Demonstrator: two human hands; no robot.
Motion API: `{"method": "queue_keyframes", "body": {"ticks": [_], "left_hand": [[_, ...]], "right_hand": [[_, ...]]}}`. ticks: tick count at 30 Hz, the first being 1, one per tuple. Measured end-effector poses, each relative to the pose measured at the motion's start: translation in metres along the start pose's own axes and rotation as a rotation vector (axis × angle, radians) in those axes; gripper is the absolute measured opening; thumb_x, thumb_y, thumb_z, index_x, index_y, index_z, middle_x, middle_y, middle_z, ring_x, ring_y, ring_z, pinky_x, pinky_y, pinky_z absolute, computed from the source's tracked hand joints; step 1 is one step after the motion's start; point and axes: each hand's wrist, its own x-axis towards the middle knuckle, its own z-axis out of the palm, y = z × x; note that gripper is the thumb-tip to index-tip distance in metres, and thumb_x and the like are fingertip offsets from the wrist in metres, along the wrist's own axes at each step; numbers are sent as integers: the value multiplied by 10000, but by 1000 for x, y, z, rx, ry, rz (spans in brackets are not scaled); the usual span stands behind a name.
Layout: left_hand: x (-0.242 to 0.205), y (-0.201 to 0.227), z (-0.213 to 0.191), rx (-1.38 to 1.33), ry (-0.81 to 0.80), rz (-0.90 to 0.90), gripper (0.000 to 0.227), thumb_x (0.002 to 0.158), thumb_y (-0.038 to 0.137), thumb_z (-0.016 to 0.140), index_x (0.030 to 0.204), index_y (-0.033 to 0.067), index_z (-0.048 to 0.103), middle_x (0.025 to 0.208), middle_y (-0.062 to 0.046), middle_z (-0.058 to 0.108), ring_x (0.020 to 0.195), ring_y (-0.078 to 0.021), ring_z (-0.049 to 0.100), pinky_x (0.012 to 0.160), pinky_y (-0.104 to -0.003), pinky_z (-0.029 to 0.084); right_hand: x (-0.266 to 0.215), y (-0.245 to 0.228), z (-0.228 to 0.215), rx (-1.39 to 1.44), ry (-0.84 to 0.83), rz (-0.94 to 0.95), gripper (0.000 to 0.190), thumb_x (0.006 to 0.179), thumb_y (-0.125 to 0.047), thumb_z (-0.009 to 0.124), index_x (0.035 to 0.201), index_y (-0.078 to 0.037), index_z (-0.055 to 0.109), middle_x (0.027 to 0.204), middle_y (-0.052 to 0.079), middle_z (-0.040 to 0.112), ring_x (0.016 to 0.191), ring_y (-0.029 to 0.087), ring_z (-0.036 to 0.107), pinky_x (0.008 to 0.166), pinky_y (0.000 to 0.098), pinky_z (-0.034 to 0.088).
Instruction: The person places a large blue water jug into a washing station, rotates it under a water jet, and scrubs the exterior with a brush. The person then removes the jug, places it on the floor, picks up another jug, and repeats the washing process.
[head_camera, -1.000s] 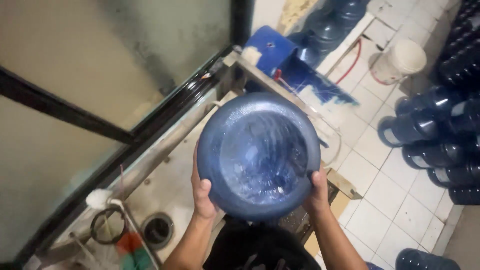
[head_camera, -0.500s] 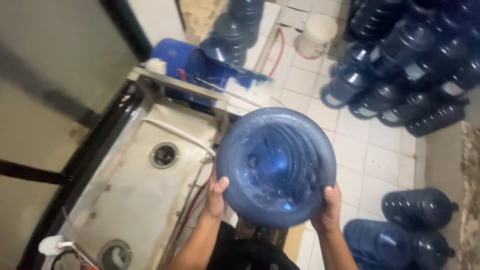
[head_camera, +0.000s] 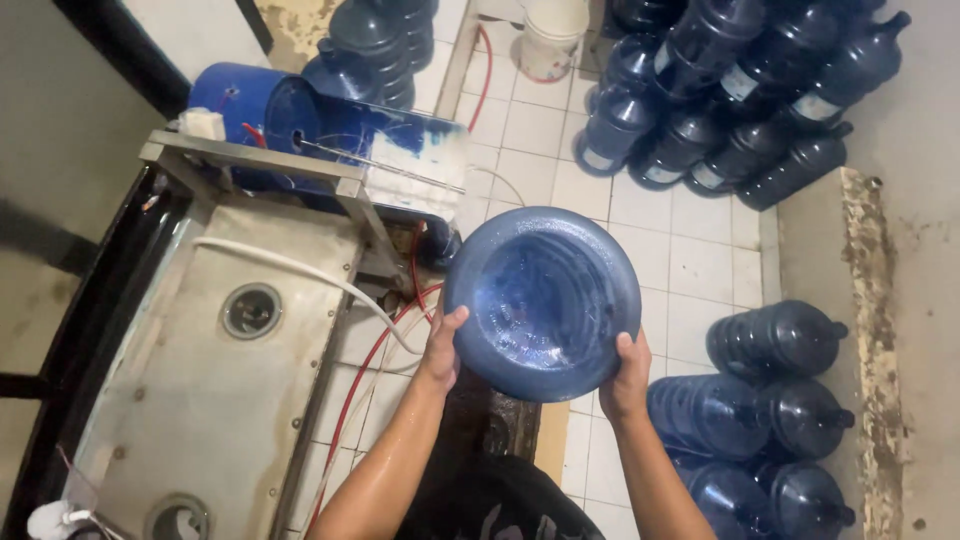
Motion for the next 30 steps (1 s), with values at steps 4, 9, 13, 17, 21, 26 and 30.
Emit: {"method": "queue_keyframes", "body": {"ticks": [4,9,13,17,21,26,30], "left_hand": [[8,8,-3,10,-26,-2,887,830,413,694,1572,72,347,1513,-131,471,1405,-273,439,1172,-426,346],[25,20,-10,3,-52,-29,886,835,424,686,1573,76,340,1518,-135,464,1399,-278,441,1166,-429,353],[39,26,-13,77,-76,16,915,831,447,685,1586,71,331,1535,-148,453,1416,-287,431,1172,-431,349],[53,28,-15,80,-93,-13,936,830,456,687,1599,91,299,1552,-157,426,1428,-303,417,1175,-447,351],[58,34,-10,82,-140,14,938,846,455,683,1612,105,270,1586,-149,394,1456,-296,392,1190,-446,348],[61,47,4,107,-147,15,901,869,454,673,1601,85,300,1574,-165,416,1461,-305,399,1193,-448,347],[65,82,29,46,-179,-76,844,937,560,617,1558,13,448,1572,-201,486,1475,-334,415,1238,-464,303]], "right_hand": [[-1,4,6,-7,10,-25,827,927,-542,665,1463,48,443,1374,147,560,1246,239,563,1069,379,456],[8,4,20,-21,16,-67,829,948,-561,647,1468,49,433,1368,156,553,1239,236,556,1066,378,455],[15,10,23,-62,16,-120,765,993,-557,582,1445,45,449,1375,146,568,1246,223,563,1074,366,458],[25,19,15,-30,33,-128,662,1048,-505,538,1423,35,461,1359,137,575,1237,215,565,1078,367,459],[30,20,13,-58,39,-155,628,1067,-495,524,1416,26,492,1361,128,583,1237,205,567,1085,364,456],[39,3,12,-62,30,-123,609,1054,-496,506,1405,2,500,1334,104,594,1222,197,573,1072,359,460],[38,-34,3,22,265,53,513,1017,-429,495,1376,-65,541,1287,33,611,1181,143,592,1024,320,474]]}}
